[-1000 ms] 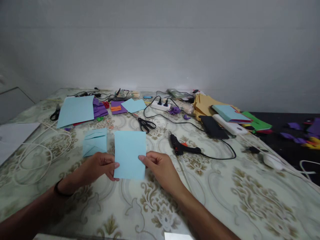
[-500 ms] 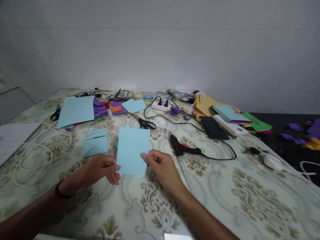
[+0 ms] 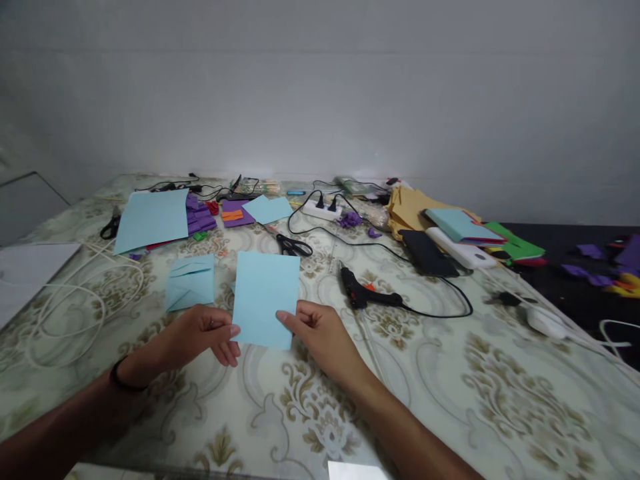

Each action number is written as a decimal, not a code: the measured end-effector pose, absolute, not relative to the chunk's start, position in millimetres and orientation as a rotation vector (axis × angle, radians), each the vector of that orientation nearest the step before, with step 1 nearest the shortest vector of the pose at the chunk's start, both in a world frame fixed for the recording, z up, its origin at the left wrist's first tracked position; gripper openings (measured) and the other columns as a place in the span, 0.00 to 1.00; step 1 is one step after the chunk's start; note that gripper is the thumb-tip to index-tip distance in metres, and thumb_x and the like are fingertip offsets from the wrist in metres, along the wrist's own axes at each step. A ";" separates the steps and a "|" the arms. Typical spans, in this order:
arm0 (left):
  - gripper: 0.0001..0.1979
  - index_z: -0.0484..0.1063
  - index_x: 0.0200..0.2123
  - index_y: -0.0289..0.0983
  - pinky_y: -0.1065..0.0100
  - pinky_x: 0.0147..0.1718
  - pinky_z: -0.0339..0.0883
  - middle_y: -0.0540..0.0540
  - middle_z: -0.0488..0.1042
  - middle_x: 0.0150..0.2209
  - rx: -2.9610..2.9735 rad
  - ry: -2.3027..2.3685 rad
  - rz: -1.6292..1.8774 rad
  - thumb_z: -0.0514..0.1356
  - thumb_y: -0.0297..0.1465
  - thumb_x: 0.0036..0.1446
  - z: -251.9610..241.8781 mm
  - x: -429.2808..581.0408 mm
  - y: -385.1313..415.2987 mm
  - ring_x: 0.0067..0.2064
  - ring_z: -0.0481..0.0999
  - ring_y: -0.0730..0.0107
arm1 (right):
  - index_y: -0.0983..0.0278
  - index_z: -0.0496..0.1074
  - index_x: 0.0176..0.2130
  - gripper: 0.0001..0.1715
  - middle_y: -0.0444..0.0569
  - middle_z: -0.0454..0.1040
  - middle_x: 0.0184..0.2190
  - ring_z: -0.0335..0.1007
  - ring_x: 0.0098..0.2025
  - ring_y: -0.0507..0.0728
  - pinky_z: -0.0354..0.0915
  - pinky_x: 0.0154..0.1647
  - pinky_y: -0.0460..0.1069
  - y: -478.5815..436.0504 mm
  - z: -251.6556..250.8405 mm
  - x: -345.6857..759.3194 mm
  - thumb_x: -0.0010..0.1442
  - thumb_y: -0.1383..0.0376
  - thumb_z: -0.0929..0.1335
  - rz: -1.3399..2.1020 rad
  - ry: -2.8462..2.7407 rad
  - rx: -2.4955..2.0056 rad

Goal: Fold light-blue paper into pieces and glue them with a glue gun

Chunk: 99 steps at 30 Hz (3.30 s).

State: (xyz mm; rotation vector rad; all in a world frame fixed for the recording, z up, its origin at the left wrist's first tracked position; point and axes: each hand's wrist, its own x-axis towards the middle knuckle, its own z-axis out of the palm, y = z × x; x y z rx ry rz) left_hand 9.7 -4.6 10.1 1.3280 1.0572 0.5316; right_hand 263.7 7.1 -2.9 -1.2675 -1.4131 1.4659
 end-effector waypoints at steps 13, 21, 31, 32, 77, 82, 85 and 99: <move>0.20 0.77 0.34 0.32 0.67 0.32 0.81 0.39 0.85 0.31 1.311 1.020 0.550 0.65 0.46 0.61 1.0 8.1 -1.3 0.34 0.87 0.58 | 0.67 0.76 0.33 0.28 0.42 0.66 0.24 0.57 0.26 0.50 0.54 0.28 0.47 9.7 -7.4 264.8 0.57 0.43 0.74 1.591 -1.452 -1.185; 0.21 0.77 0.31 0.33 0.66 0.33 0.82 0.38 0.85 0.32 1.307 1.086 0.592 0.65 0.47 0.62 3.2 7.0 -0.4 0.34 0.87 0.57 | 0.67 0.78 0.42 0.29 0.48 0.80 0.29 0.74 0.28 0.54 0.69 0.35 0.49 7.7 -2.3 262.4 0.55 0.45 0.76 1.777 -1.478 -1.156; 0.20 0.77 0.33 0.31 0.62 0.35 0.82 0.37 0.85 0.32 1.314 1.103 0.572 0.66 0.46 0.61 6.2 6.8 0.2 0.35 0.87 0.55 | 0.67 0.77 0.34 0.29 0.49 0.81 0.28 0.75 0.26 0.53 0.69 0.30 0.48 8.0 0.0 261.7 0.53 0.44 0.77 1.796 -1.452 -1.163; 0.20 0.77 0.33 0.31 0.62 0.36 0.82 0.37 0.85 0.32 1.311 1.100 0.572 0.66 0.46 0.61 5.9 7.0 0.2 0.35 0.87 0.54 | 0.67 0.77 0.34 0.29 0.49 0.81 0.28 0.75 0.26 0.53 0.69 0.31 0.48 8.0 -0.5 261.7 0.53 0.44 0.77 1.793 -1.451 -1.163; 0.20 0.72 0.27 0.37 0.71 0.30 0.68 0.52 0.74 0.24 1.542 1.253 0.813 0.59 0.45 0.65 13.3 5.6 1.0 0.28 0.73 0.70 | 0.62 0.62 0.22 0.30 0.39 0.59 0.20 0.50 0.24 0.50 0.49 0.27 0.48 5.2 0.1 263.3 0.62 0.45 0.70 1.536 -1.678 -1.211; 0.20 0.71 0.25 0.37 0.72 0.29 0.66 0.52 0.73 0.24 1.616 1.263 0.804 0.59 0.43 0.66 14.1 4.1 -0.9 0.28 0.72 0.71 | 0.62 0.60 0.23 0.29 0.39 0.56 0.21 0.50 0.25 0.50 0.50 0.28 0.47 4.9 -0.5 263.5 0.64 0.46 0.69 1.533 -1.666 -1.181; 0.19 0.73 0.27 0.36 0.72 0.28 0.64 0.52 0.72 0.24 1.602 1.220 0.838 0.60 0.43 0.66 11.6 4.8 -1.0 0.28 0.70 0.72 | 0.62 0.61 0.23 0.29 0.39 0.56 0.21 0.51 0.26 0.50 0.51 0.29 0.48 6.0 -1.0 263.1 0.64 0.47 0.69 1.520 -1.673 -1.172; 0.21 0.77 0.53 0.36 0.73 0.26 0.58 0.55 0.63 0.23 1.522 1.195 1.168 0.67 0.40 0.59 3.7 -0.1 6.5 0.25 0.64 0.74 | 0.61 0.58 0.24 0.32 0.38 0.52 0.21 0.48 0.25 0.50 0.50 0.28 0.47 10.1 -8.3 256.7 0.62 0.43 0.70 1.510 -1.678 -1.074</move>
